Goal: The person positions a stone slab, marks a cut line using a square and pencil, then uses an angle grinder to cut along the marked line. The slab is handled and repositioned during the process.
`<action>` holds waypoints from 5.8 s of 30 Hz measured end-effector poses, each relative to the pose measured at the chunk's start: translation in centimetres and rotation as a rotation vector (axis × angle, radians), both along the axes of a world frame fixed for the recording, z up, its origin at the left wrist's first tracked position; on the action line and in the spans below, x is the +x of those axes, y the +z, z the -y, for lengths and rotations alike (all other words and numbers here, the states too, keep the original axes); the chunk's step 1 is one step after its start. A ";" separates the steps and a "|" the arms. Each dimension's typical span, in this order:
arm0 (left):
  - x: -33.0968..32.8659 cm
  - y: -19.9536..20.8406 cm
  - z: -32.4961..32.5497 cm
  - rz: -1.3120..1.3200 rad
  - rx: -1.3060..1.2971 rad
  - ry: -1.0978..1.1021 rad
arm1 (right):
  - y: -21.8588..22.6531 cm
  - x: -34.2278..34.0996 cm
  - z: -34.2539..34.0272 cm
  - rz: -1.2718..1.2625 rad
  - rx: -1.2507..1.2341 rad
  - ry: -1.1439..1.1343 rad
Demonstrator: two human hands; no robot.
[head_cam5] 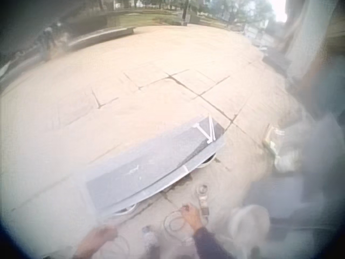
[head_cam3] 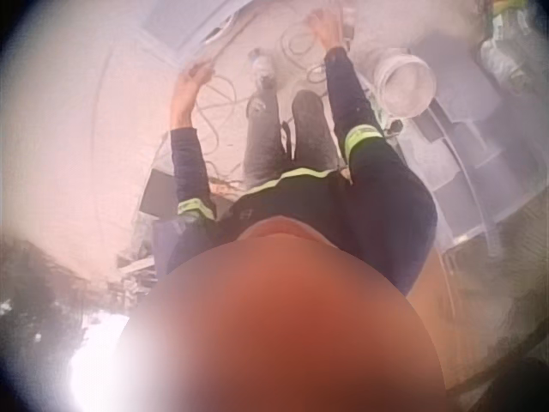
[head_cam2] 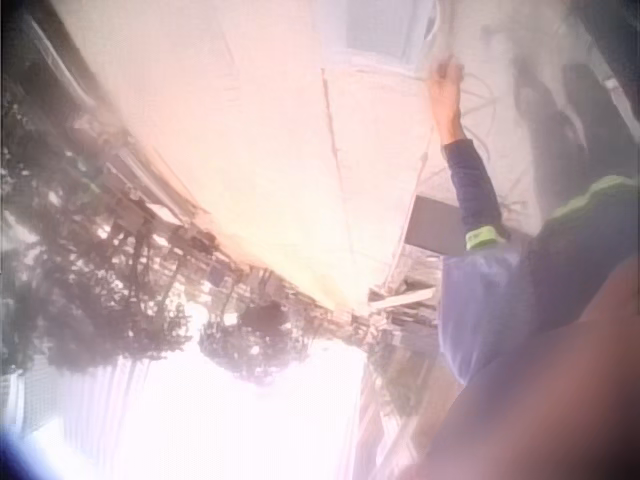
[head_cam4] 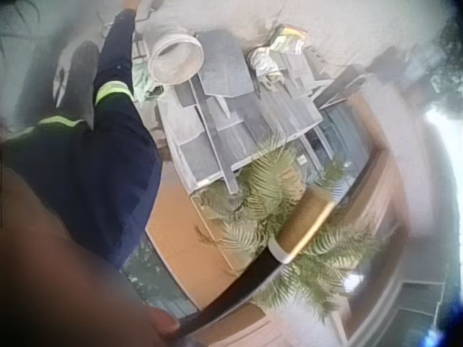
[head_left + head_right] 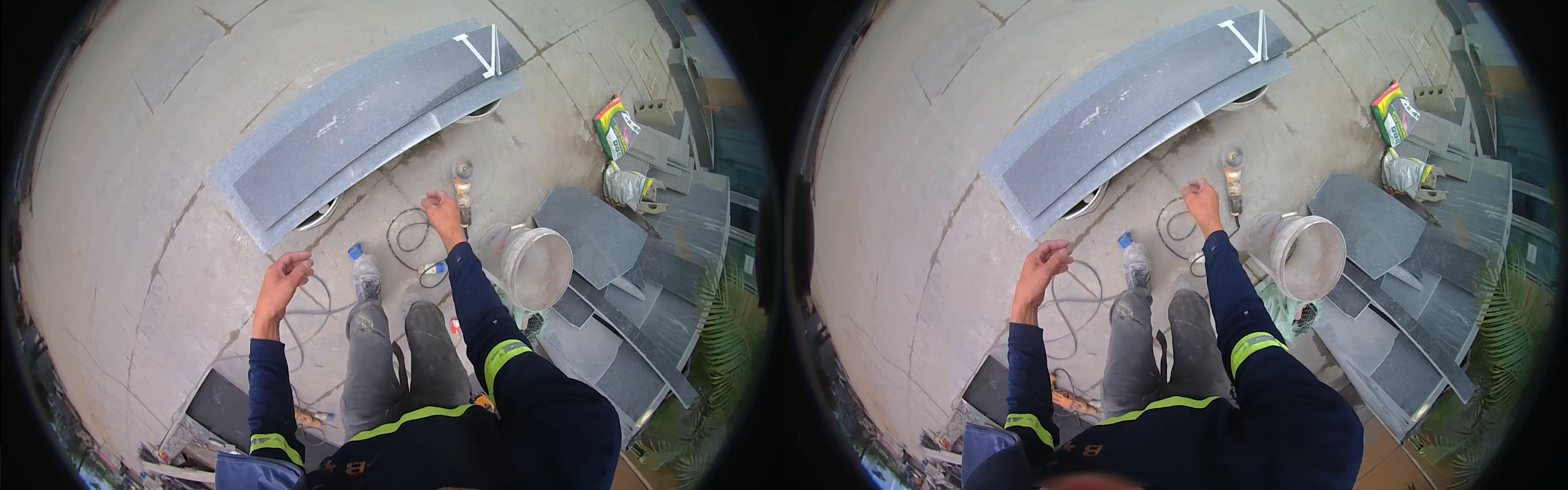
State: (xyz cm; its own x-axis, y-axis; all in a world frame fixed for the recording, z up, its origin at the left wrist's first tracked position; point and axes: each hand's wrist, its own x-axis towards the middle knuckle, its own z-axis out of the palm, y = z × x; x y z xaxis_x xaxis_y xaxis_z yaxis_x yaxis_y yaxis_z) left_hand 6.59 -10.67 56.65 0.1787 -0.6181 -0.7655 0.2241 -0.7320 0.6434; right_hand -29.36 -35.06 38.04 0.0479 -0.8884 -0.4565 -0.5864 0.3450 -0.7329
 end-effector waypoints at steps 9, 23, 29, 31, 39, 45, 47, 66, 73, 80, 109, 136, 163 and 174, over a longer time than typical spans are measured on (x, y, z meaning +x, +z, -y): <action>9.2 -7.3 0.7 0.110 0.102 0.404 | 6.5 5.2 6.5 0.519 0.476 -0.270; 19.4 -21.3 16.9 0.345 0.622 0.794 | -6.7 6.8 33.3 -0.269 -0.049 -0.740; 17.8 -24.3 19.9 0.904 1.087 0.424 | -6.0 3.2 44.6 -0.150 -0.122 -0.725; 17.3 -25.4 19.8 0.986 1.111 0.393 | -6.0 3.5 45.8 -0.099 -0.163 -0.774; 16.0 -28.5 15.9 1.330 1.016 0.143 | -4.9 5.7 44.7 0.019 0.102 -0.899; 14.2 -28.4 14.9 1.448 1.035 0.279 | -4.0 10.4 46.3 -0.116 0.182 -0.626; 13.7 -28.5 15.5 1.445 1.058 0.366 | -3.4 10.5 48.7 -0.758 -0.130 -0.184; 13.2 -21.8 6.5 0.340 0.464 1.039 | -9.1 5.6 59.5 -0.352 -0.107 0.672; 21.4 -17.6 1.7 0.359 0.447 1.017 | 4.5 18.5 55.1 -1.056 -0.009 0.394; 23.3 -19.1 -2.8 0.409 0.536 0.858 | 2.5 31.9 43.5 -0.629 -0.498 1.434; 11.8 2.8 8.6 -0.327 -0.532 2.206 | 11.8 43.2 30.6 -0.421 -0.163 1.668; 37.7 57.3 -45.2 0.575 -1.172 2.096 | 59.7 80.7 -26.3 0.347 -0.717 1.594; 75.3 56.9 -84.0 1.611 0.384 2.133 | 70.6 128.2 -98.7 1.046 1.212 1.599; 70.4 37.6 -106.4 1.008 0.849 2.311 | 54.1 124.7 -125.5 0.032 1.376 1.565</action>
